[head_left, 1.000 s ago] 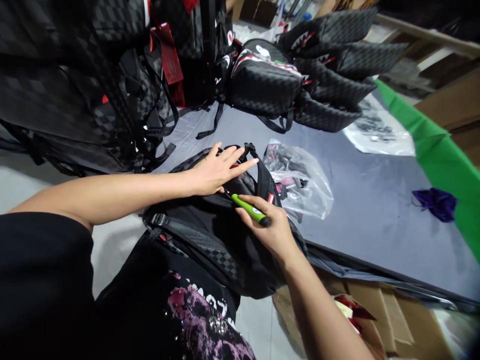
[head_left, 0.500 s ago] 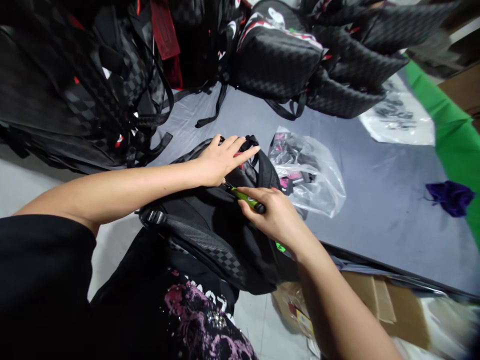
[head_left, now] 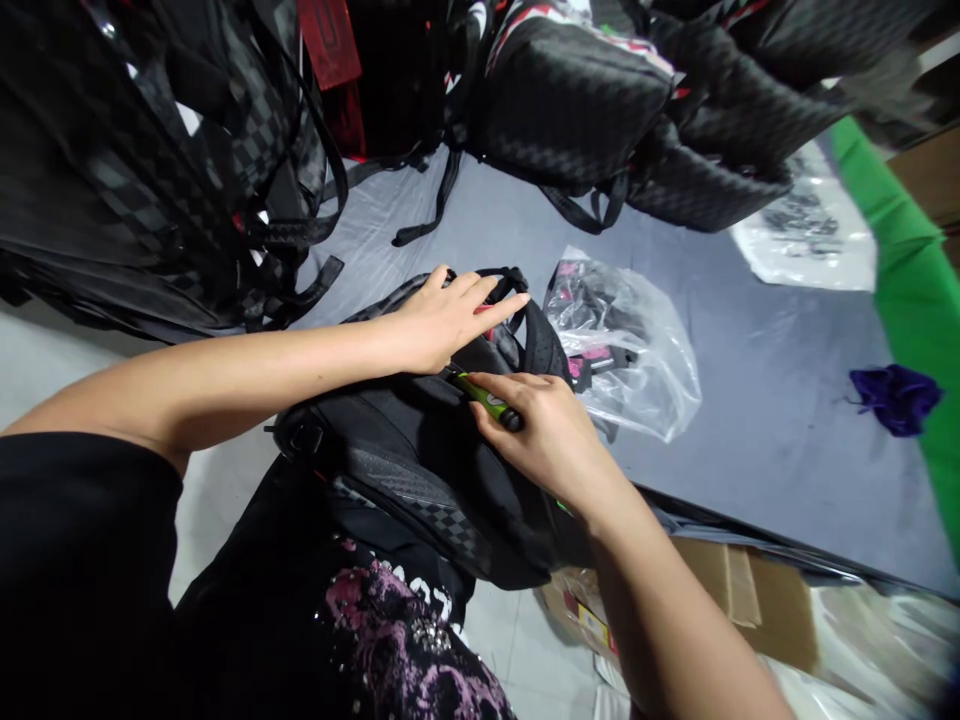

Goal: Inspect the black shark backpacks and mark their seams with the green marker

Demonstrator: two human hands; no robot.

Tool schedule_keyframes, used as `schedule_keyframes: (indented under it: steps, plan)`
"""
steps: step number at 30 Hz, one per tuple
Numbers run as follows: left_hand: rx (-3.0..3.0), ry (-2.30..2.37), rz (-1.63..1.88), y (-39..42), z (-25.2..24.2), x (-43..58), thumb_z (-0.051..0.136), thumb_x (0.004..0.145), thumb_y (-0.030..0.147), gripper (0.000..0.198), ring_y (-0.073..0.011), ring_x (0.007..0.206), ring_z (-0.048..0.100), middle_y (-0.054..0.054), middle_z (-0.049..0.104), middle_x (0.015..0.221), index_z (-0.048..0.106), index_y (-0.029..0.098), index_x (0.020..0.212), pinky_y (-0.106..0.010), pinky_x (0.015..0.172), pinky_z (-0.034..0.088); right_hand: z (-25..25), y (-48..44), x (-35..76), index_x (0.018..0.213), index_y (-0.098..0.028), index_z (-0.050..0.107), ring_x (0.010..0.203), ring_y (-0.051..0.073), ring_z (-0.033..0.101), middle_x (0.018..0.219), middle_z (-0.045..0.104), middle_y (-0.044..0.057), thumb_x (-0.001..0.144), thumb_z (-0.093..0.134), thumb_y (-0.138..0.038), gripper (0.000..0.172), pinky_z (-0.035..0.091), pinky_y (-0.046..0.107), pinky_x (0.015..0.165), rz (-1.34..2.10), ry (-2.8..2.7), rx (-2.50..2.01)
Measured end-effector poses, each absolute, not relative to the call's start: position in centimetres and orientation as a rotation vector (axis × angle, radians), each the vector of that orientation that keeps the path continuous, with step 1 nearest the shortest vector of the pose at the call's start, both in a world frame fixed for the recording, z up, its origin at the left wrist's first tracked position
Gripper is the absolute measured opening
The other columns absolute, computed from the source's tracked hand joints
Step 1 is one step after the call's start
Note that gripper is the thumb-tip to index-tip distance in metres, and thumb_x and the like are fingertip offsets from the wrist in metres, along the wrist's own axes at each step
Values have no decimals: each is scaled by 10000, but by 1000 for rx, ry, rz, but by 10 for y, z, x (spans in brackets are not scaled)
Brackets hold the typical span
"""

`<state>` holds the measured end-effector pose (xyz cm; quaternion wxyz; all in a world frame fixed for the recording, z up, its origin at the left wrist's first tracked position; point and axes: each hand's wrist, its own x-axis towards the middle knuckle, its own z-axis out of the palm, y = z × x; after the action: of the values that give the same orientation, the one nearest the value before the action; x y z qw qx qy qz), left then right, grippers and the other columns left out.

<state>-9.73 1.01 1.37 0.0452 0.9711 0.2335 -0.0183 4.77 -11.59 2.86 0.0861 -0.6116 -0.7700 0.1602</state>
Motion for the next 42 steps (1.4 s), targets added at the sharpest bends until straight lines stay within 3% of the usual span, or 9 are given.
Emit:
schedule_keyframes:
  steps: [13, 18, 42]
  plan:
    - [2960, 690, -34, 13, 8, -99, 678, 820, 191, 1009, -366, 1496, 270, -216, 227, 1647, 61, 180, 1617, -562, 1201, 207, 29, -119, 40, 1122, -193, 749, 785, 265, 737, 949, 788, 101, 890, 605, -250, 279, 542, 384, 744, 349, -2256, -1970]
    - [2957, 683, 12, 13, 6, -101, 631, 856, 189, 932, -357, 1490, 284, -215, 255, 1633, 91, 178, 1616, -555, 1198, 217, 17, -123, 32, 1123, -206, 745, 915, 255, 746, 1042, 789, 83, 907, 593, -253, 268, 543, 384, 836, 385, -2078, -1891]
    - [2998, 697, 56, 11, 2, -103, 646, 854, 268, 950, -345, 1483, 298, -195, 271, 1634, 82, 191, 1615, -525, 1193, 218, 15, -129, 27, 1101, -162, 756, 969, 274, 744, 1047, 786, 110, 895, 576, -272, 295, 553, 421, 901, 424, -1947, -1943]
